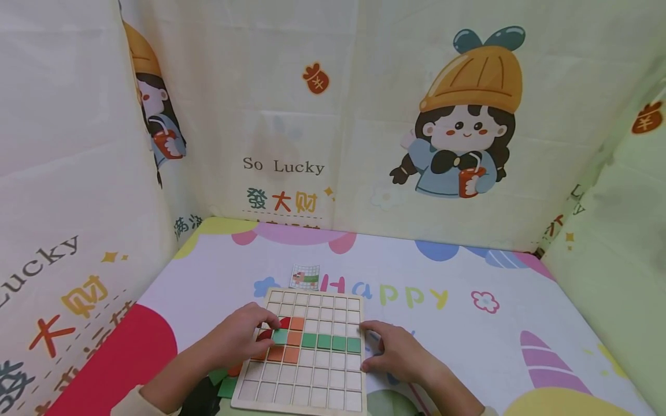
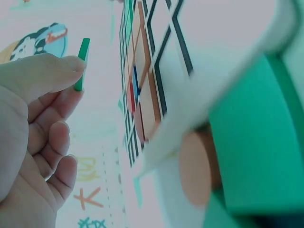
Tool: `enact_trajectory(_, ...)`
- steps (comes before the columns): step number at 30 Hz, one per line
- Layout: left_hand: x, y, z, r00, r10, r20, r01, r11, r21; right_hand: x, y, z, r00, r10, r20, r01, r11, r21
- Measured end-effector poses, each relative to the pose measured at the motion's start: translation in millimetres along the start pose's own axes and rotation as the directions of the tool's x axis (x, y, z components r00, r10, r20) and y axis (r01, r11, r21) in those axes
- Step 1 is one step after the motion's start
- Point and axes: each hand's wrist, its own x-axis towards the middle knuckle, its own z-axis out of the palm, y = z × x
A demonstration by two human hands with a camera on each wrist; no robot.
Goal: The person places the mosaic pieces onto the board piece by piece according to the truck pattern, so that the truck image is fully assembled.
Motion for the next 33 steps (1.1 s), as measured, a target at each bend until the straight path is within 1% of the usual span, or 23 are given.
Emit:
enact_trajectory(2, 3.2, 1.6, 2.6, 0.998, 0.066, 0.000, -0.066, 0.998, 0.011, 0.2, 0, 0, 1.000, 0.001, 0.000, -0.001, 1.000, -0.002)
enact_trajectory(4, 5.9, 4.3, 5.0, 0.993, 0.119, 0.000, -0.119, 0.993, 0.010, 0.6, -1, -1, 1.000, 0.005, 0.003, -0.005, 1.000, -0.002)
enact_trajectory(5, 7.2, 5.9, 6.1, 0.990, 0.141, 0.002, -0.141, 0.990, 0.011, 0.7, -1, -1, 1.000, 0.008, 0.005, -0.008, 1.000, -0.002)
enact_trajectory(7, 9.9, 9.0, 9.2, 0.987, 0.158, 0.012, -0.159, 0.987, 0.011, 1.0, -1, -1, 1.000, 0.012, 0.008, -0.012, 1.000, -0.003)
enact_trajectory(9, 13.3, 13.0, 13.4, 0.988, 0.156, 0.018, -0.156, 0.988, 0.015, 1.2, -1, -1, 1.000, 0.011, 0.008, -0.011, 1.000, -0.005)
enact_trajectory(12, 20.1, 18.6, 21.0, 0.986, 0.165, 0.020, -0.165, 0.985, 0.046, 1.0, -1, -1, 1.000, 0.009, 0.005, -0.009, 1.000, -0.007)
enact_trajectory(17, 33.1, 27.7, 33.6, 0.981, 0.196, 0.014, -0.196, 0.977, 0.089, 1.2, -2, -2, 1.000, 0.021, 0.008, -0.021, 1.000, 0.000)
enact_trajectory(21, 41.5, 33.5, 43.0, 0.979, 0.202, 0.036, -0.205, 0.974, 0.100, 1.4, -3, -2, 0.999, 0.036, 0.015, -0.036, 0.999, 0.007)
enact_trajectory(24, 45.5, 38.1, 49.2, 0.978, 0.201, 0.060, -0.207, 0.972, 0.109, 1.3, -3, -1, 0.999, 0.031, 0.016, -0.031, 0.999, 0.006)
enact_trajectory(28, 49.6, 45.4, 56.2, 0.980, 0.174, 0.091, -0.184, 0.977, 0.110, 0.8, -2, 0, 1.000, 0.016, 0.011, -0.016, 1.000, 0.004)
enact_trajectory(31, 52.1, 51.5, 59.5, 0.982, 0.142, 0.121, -0.153, 0.984, 0.088, 0.5, -2, -1, 1.000, 0.017, 0.009, -0.017, 1.000, 0.007)
enact_trajectory(33, 53.7, 55.1, 61.7, 0.981, 0.132, 0.139, -0.144, 0.987, 0.076, 0.4, -2, -1, 1.000, 0.021, 0.011, -0.021, 1.000, 0.008)
